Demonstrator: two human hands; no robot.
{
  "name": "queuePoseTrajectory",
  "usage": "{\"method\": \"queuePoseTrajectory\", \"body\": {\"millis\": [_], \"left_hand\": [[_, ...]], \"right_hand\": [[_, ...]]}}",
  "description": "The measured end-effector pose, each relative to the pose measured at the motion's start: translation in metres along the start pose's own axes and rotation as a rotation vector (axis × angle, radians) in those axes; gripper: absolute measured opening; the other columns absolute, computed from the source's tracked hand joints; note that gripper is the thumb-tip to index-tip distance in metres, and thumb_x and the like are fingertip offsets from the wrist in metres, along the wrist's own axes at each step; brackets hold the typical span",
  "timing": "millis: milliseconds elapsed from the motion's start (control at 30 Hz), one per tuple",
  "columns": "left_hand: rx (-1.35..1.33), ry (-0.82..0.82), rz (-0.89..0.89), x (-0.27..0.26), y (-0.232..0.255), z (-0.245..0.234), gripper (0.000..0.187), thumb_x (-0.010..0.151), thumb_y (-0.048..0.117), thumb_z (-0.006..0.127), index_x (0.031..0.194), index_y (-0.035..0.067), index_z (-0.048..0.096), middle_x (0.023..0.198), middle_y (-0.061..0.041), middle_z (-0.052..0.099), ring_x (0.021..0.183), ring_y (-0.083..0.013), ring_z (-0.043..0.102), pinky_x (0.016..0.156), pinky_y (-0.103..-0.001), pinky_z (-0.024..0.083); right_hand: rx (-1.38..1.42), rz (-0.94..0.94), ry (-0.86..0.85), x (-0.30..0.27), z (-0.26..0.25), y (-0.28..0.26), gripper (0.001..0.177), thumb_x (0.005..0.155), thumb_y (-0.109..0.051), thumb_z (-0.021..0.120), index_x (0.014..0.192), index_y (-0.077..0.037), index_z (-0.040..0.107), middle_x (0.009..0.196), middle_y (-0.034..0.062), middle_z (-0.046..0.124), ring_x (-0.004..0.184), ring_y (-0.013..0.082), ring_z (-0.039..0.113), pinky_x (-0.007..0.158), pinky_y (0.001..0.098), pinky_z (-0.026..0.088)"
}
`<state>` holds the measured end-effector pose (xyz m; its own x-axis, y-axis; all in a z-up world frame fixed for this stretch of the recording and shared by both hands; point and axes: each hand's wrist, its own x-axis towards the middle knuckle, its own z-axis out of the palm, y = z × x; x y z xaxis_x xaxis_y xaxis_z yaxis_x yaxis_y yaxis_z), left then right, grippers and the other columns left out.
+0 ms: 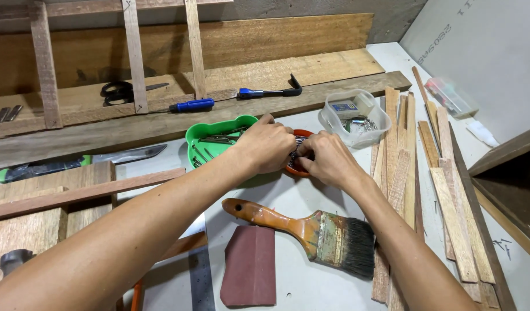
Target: Measure and assemble a wooden frame using small strips of wood, a hammer, and nails.
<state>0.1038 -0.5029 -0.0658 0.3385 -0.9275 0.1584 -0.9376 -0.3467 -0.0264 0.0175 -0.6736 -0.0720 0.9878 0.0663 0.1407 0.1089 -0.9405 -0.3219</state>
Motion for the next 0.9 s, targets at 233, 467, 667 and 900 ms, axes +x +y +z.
{"method": "queuePoseTrajectory", "body": {"millis": [233, 467, 667, 900], "left_hand": [[0.048, 0.221, 0.057, -0.007, 0.005, -0.001, 0.015, 0.077, 0.020, 0.069, 0.071, 0.008, 0.075, 0.087, -0.013, 0.072, 0.093, -0.0292, 0.070, 0.099, -0.048, 0.043], [-0.199, 0.285, 0.013, -0.034, 0.031, -0.042, 0.013, 0.080, 0.023, 0.073, 0.079, 0.012, 0.077, 0.084, -0.012, 0.070, 0.088, -0.0303, 0.068, 0.097, -0.047, 0.042], [-0.429, 0.425, -0.110, -0.078, 0.054, -0.078, 0.013, 0.080, 0.022, 0.078, 0.084, 0.009, 0.078, 0.083, -0.011, 0.073, 0.077, -0.0294, 0.069, 0.081, -0.044, 0.051], [-0.848, 0.608, -0.270, -0.125, 0.062, -0.093, 0.017, 0.085, 0.019, 0.074, 0.093, 0.005, 0.079, 0.082, -0.010, 0.074, 0.076, -0.0169, 0.073, 0.069, -0.032, 0.059]], "right_hand": [[-0.023, -0.025, 0.022, -0.010, -0.016, -0.004, 0.016, 0.080, -0.015, 0.079, 0.088, -0.001, 0.078, 0.085, 0.0176, 0.074, 0.085, 0.0316, 0.068, 0.084, 0.0445, 0.053], [-0.002, -0.083, 0.144, -0.032, -0.046, -0.023, 0.015, 0.083, -0.015, 0.079, 0.090, -0.002, 0.078, 0.083, 0.0128, 0.074, 0.085, 0.0282, 0.067, 0.086, 0.0444, 0.050], [0.231, -0.138, 0.235, -0.057, -0.060, -0.060, 0.018, 0.084, -0.014, 0.078, 0.097, -0.001, 0.077, 0.090, 0.0109, 0.075, 0.088, 0.0203, 0.070, 0.081, 0.0361, 0.056], [0.757, -0.114, 0.302, -0.071, -0.046, -0.103, 0.020, 0.090, -0.014, 0.075, 0.102, 0.002, 0.075, 0.092, 0.0048, 0.078, 0.082, 0.0059, 0.070, 0.075, 0.0227, 0.058]]}}
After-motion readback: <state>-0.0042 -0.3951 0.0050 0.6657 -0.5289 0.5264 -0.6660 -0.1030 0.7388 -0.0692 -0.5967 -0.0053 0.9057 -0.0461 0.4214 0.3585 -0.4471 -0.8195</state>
